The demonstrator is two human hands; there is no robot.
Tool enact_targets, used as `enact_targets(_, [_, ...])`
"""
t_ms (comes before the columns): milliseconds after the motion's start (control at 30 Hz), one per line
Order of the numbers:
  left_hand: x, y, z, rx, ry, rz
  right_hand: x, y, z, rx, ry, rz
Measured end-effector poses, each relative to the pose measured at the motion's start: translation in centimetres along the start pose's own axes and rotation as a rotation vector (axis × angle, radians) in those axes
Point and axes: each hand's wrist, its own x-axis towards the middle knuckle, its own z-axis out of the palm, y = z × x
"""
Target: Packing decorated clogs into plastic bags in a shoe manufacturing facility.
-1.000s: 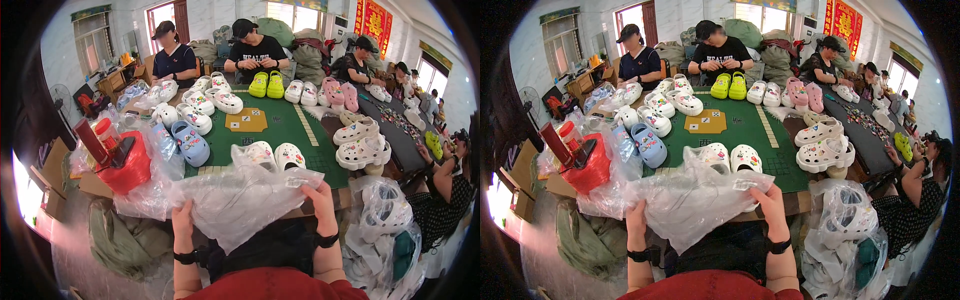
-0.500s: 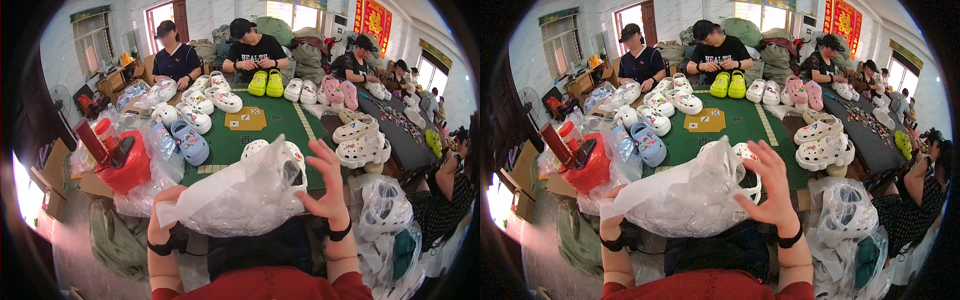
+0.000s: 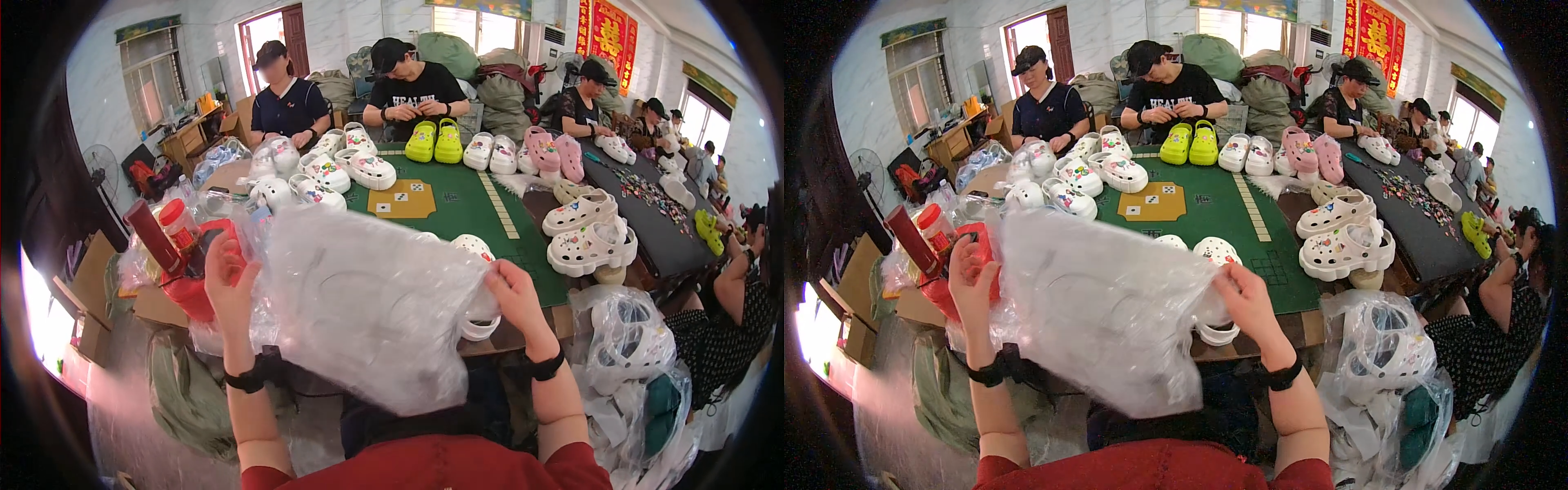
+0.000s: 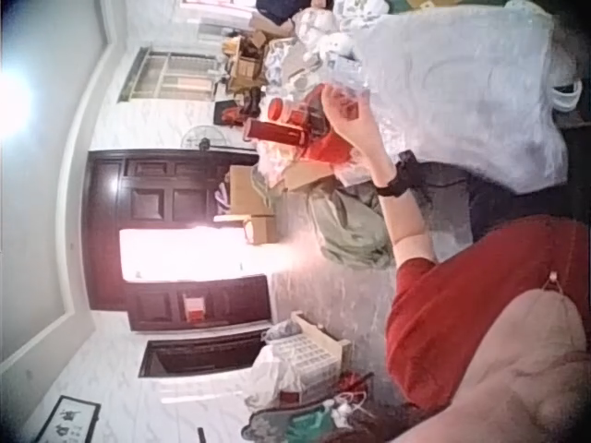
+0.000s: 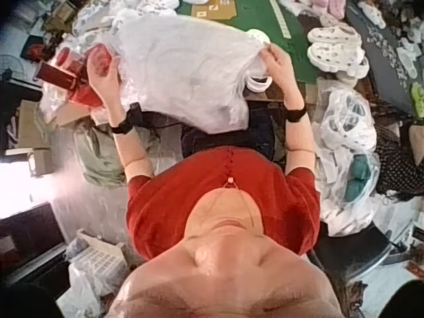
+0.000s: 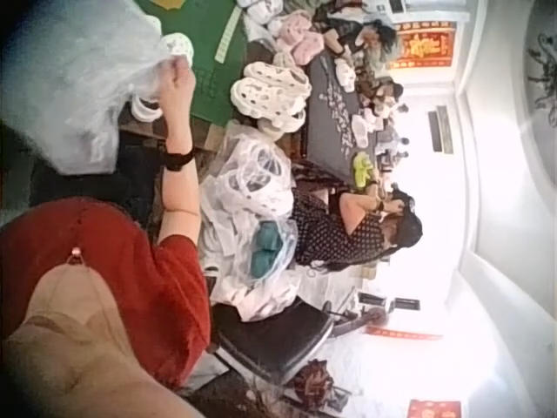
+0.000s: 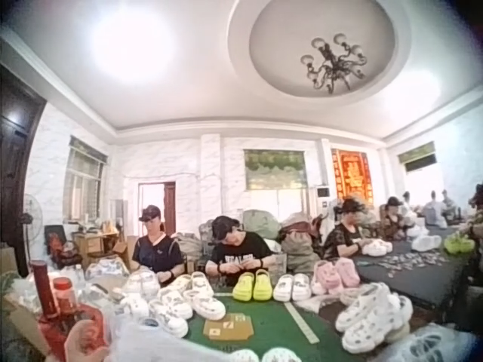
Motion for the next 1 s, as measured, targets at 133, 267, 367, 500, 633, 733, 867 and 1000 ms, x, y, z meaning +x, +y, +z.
enact_targets(133, [-3.8,0.3,2.4,0.292,0.089,0.306,1.8,4.7,0.4,0.332,0.222,0.361])
enact_targets(267, [-12.0,3.9,5.1,0.245,-0.445,-0.031,1.7,6.5,1.8,0.337,0.288,0.453])
enact_targets(367, [-15.0,3.5,7.4,0.27,-0.644,-0.006,0.7,7.1,2.0,0.397,0.356,0.416])
enact_targets(500, [-16.0,-1.4,9.6,0.18,-0.668,-0.16,-0.9,9.6,2.0,0.232,0.294,0.327])
enact_targets(633, [-12.4,-7.9,8.1,0.035,-0.659,-0.256,-1.3,7.3,0.4,0.299,0.239,0.335])
enact_targets(733, [-10.1,-6.7,7.5,-0.119,-0.59,-0.306,-1.3,7.5,1.3,0.429,0.246,0.343])
enact_targets(867, [-10.3,-2.5,8.2,0.649,-0.241,0.098,-0.2,4.7,2.8,0.474,0.209,0.452])
enact_targets(1000, [-12.2,0.9,8.7,0.515,-0.608,0.293,0.9,3.3,3.7,0.662,0.244,0.427])
